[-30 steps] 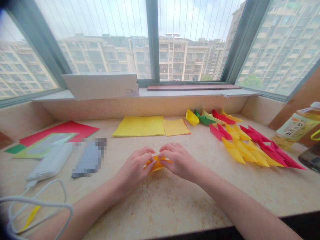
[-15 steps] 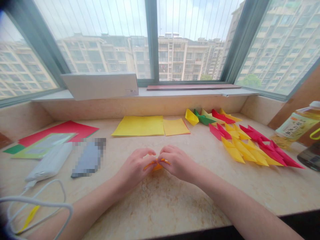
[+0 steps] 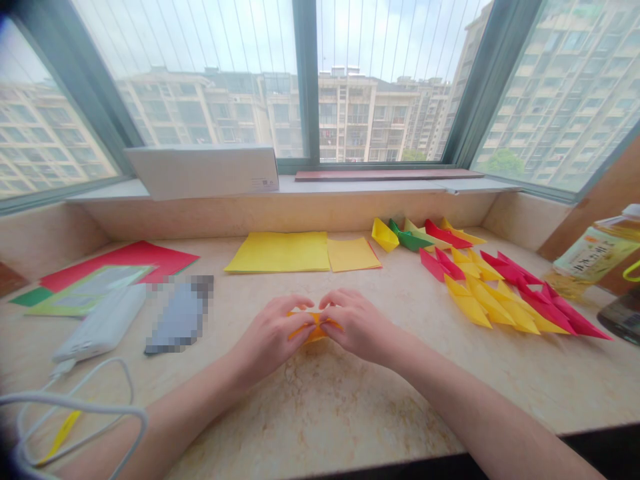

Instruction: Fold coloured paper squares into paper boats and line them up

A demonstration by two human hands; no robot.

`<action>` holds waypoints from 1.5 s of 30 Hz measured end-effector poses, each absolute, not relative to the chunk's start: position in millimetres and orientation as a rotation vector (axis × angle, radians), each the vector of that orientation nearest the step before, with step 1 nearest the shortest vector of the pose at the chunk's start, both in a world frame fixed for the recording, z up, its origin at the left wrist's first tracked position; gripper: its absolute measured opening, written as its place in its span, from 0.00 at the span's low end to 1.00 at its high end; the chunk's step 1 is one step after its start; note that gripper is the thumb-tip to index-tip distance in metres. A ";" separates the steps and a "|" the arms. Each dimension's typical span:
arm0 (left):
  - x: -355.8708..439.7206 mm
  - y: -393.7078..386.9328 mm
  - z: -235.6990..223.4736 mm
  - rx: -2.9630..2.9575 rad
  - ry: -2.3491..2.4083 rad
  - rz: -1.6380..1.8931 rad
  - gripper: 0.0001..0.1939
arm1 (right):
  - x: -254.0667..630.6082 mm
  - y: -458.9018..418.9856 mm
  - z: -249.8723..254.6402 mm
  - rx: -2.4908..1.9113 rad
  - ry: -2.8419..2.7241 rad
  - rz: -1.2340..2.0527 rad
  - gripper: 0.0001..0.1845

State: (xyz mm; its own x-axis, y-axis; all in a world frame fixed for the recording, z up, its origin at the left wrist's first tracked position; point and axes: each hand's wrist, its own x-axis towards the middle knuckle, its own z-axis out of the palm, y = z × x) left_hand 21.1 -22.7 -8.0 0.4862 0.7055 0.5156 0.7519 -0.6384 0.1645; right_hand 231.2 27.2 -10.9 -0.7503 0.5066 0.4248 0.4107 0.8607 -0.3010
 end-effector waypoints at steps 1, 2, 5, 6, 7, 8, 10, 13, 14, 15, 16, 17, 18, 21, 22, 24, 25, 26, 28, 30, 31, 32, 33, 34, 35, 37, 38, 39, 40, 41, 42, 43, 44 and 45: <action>21.0 -22.6 -8.2 -2.632 -1.286 -0.864 0.05 | 231.3 26.7 -9.9 -0.665 -2.528 0.255 0.05; 21.0 -22.6 -8.4 -2.630 -1.281 -0.874 0.05 | 231.3 26.1 -8.8 -0.658 -2.529 0.253 0.06; 21.4 -22.1 -9.4 -2.637 -1.306 -0.905 0.06 | 231.5 25.3 -5.6 -0.640 -2.537 0.247 0.07; 21.6 -21.9 -9.8 -2.647 -1.320 -0.918 0.07 | 231.5 25.5 -4.9 -0.631 -2.539 0.244 0.07; 21.8 -21.6 -10.2 -2.656 -1.331 -0.931 0.07 | 231.5 25.8 -4.6 -0.624 -2.539 0.239 0.07; 22.0 -21.4 -10.5 -2.665 -1.336 -0.942 0.07 | 231.6 26.3 -4.5 -0.618 -2.537 0.234 0.07; 22.0 -21.2 -10.8 -2.671 -1.329 -0.942 0.08 | 231.9 27.2 -4.6 -0.604 -2.534 0.218 0.07; 21.4 -21.8 -9.6 -2.645 -1.306 -0.897 0.07 | 231.8 27.1 -4.1 -0.590 -2.535 0.184 0.07; 21.2 -22.2 -8.8 -2.641 -1.298 -0.881 0.06 | 231.5 26.5 -3.6 -0.585 -2.535 0.171 0.07; 21.1 -22.5 -7.8 -2.639 -1.289 -0.869 0.06 | 231.1 25.7 -3.0 -0.582 -2.535 0.159 0.08; 21.1 -22.8 -6.7 -2.641 -1.276 -0.860 0.06 | 230.7 24.9 -2.4 -0.577 -2.534 0.148 0.08; 21.1 -22.9 -5.8 -2.646 -1.258 -0.855 0.06 | 230.3 24.2 -2.0 -0.571 -2.533 0.139 0.09; 21.1 -23.0 -5.0 -2.651 -1.236 -0.853 0.06 | 230.2 23.9 -1.9 -0.567 -2.533 0.135 0.09; 20.7 -22.0 -4.0 -2.657 -1.192 -0.856 0.06 | 231.9 25.5 -3.2 -0.609 -2.539 0.138 0.08; 20.3 -21.4 -4.1 -2.654 -1.195 -0.856 0.06 | 233.1 26.8 -3.9 -0.638 -2.540 0.134 0.07; 18.8 -20.1 -4.6 -2.631 -1.224 -0.855 0.06 | 235.8 29.6 -4.5 -0.687 -2.535 0.117 0.06; 17.9 -19.5 -4.9 -2.615 -1.242 -0.857 0.07 | 237.0 30.8 -4.2 -0.696 -2.534 0.109 0.06; 16.9 -19.0 -5.1 -2.602 -1.258 -0.859 0.07 | 237.9 31.7 -3.5 -0.697 -2.536 0.104 0.07; 15.0 -18.3 -5.1 -2.588 -1.284 -0.867 0.05 | 239.2 32.7 -0.8 -0.692 -2.545 0.103 0.08; 13.3 -18.0 -4.2 -2.589 -1.319 -0.864 0.03 | 240.1 33.3 2.2 -0.698 -2.545 0.096 0.09; 12.6 -17.9 -3.6 -2.591 -1.343 -0.854 0.05 | 240.5 33.7 3.4 -0.705 -2.542 0.090 0.09; 12.0 -17.8 -2.9 -2.590 -1.370 -0.841 0.07 | 241.0 34.2 4.3 -0.711 -2.539 0.084 0.10; 11.5 -17.6 -2.3 -2.587 -1.397 -0.823 0.07 | 241.6 34.8 4.8 -0.718 -2.534 0.078 0.10; 11.1 -17.4 -1.8 -2.585 -1.418 -0.804 0.06 | 242.1 35.5 5.0 -0.725 -2.531 0.073 0.10; 10.9 -17.1 -1.5 -2.584 -1.433 -0.788 0.04 | 242.6 36.1 5.0 -0.729 -2.529 0.070 0.10; 10.7 -16.5 -1.7 -2.586 -1.435 -0.768 0.03 | 243.1 36.8 4.4 -0.730 -2.529 0.074 0.09; 10.7 -16.2 -2.0 -2.589 -1.426 -0.764 0.05 | 243.2 36.9 4.1 -0.727 -2.531 0.079 0.09; 10.9 -16.0 -2.4 -2.589 -1.416 -0.765 0.06 | 243.1 36.7 3.8 -0.722 -2.534 0.084 0.09; 11.1 -15.8 -2.9 -2.588 -1.406 -0.767 0.06 | 243.0 36.5 3.6 -0.716 -2.536 0.087 0.09; 11.4 -15.8 -3.4 -2.590 -1.397 -0.770 0.06 | 242.8 36.2 3.4 -0.711 -2.538 0.087 0.10; 11.6 -15.8 -3.9 -2.594 -1.390 -0.770 0.06 | 242.7 36.0 3.2 -0.707 -2.539 0.085 0.10; 11.9 -15.8 -4.3 -2.598 -1.385 -0.770 0.06 | 242.7 35.8 2.9 -0.703 -2.541 0.083 0.10; 12.2 -15.8 -4.7 -2.604 -1.381 -0.768 0.06 | 242.7 35.8 2.7 -0.700 -2.544 0.082 0.10; 12.4 -15.8 -4.9 -2.614 -1.378 -0.763 0.06 | 242.8 35.8 2.3 -0.698 -2.548 0.081 0.10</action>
